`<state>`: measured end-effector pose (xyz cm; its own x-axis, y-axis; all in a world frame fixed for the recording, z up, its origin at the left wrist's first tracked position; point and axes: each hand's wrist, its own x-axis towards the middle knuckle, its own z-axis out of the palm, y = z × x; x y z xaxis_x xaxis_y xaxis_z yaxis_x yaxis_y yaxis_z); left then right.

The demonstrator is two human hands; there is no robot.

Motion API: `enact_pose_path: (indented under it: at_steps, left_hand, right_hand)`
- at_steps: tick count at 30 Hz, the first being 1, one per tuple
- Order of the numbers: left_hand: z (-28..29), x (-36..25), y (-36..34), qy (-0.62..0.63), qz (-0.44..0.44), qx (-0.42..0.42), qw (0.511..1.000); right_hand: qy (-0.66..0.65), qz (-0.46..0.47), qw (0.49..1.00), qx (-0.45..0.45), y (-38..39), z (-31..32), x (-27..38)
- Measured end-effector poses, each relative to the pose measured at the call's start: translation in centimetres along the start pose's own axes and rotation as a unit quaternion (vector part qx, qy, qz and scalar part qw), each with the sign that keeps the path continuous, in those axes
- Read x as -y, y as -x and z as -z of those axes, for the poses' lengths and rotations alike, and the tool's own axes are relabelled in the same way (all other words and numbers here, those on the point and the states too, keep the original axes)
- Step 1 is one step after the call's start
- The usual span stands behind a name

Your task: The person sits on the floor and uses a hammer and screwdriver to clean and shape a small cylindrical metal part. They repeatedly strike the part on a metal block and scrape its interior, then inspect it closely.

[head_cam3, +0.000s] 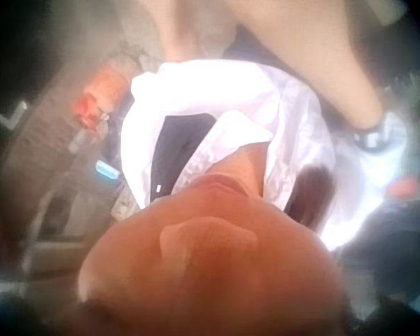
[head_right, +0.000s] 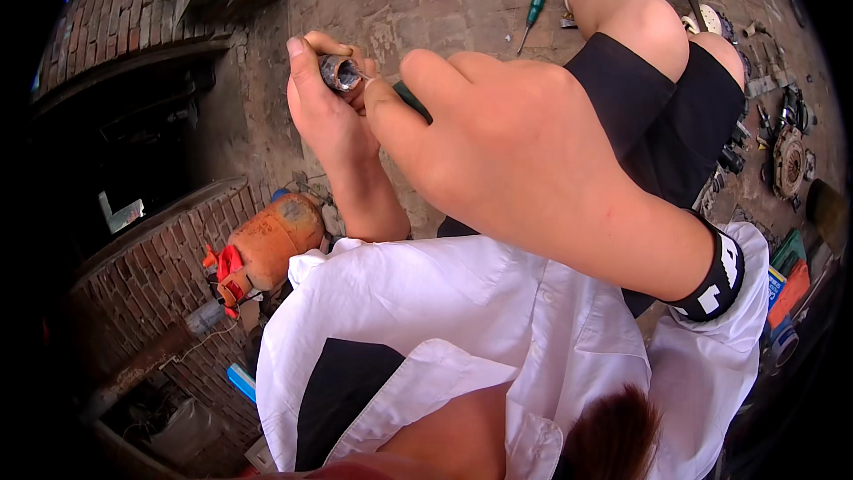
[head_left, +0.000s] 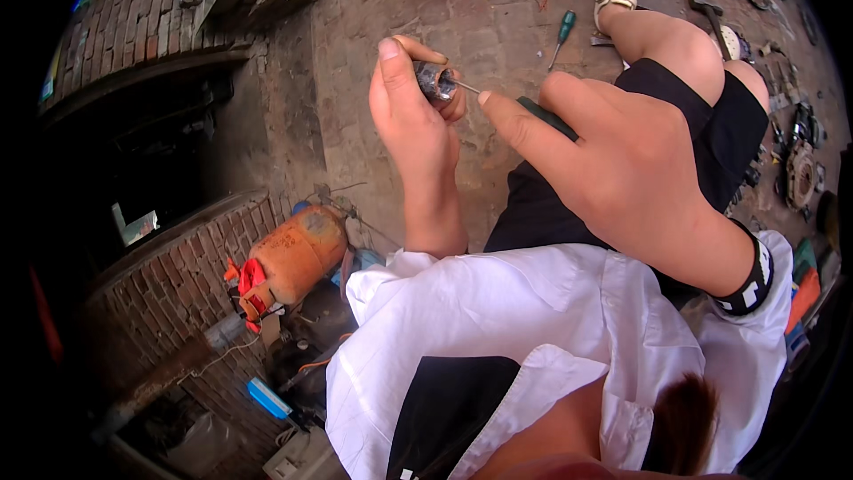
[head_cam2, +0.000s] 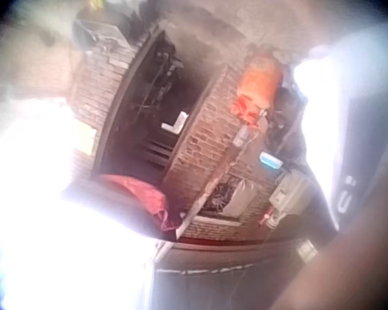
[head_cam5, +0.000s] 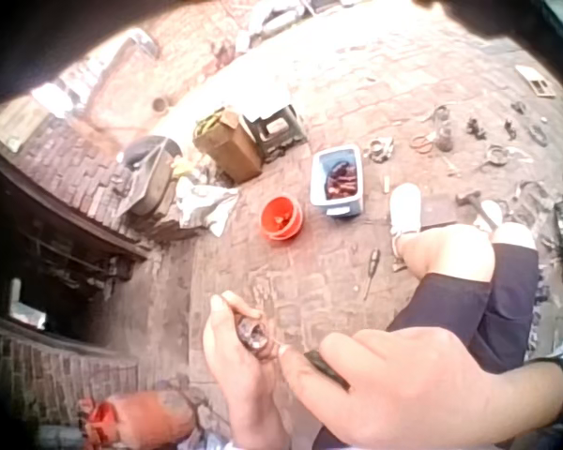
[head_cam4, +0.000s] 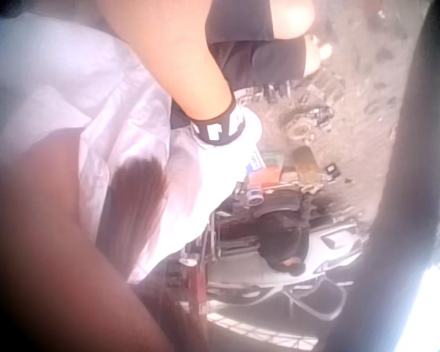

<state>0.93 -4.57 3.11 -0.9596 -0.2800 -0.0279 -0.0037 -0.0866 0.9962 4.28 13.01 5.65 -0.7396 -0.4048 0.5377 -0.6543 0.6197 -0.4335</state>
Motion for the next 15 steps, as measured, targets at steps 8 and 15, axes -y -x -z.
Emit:
enact_pose_path:
  at_steps: [8, 15]
  left_hand:
    - [0.3, 0.4, 0.2, -0.041, -0.023, 0.013, 0.999]
    - [-0.1, 1.0, 0.7, -0.174, -0.092, 0.059, 0.979]
  right_hand:
    - [-0.020, 0.003, 1.000, 0.008, 0.1, -0.1, 0.1]
    - [0.127, 0.019, 0.982, 0.136, 0.0, 1.0, 1.9]
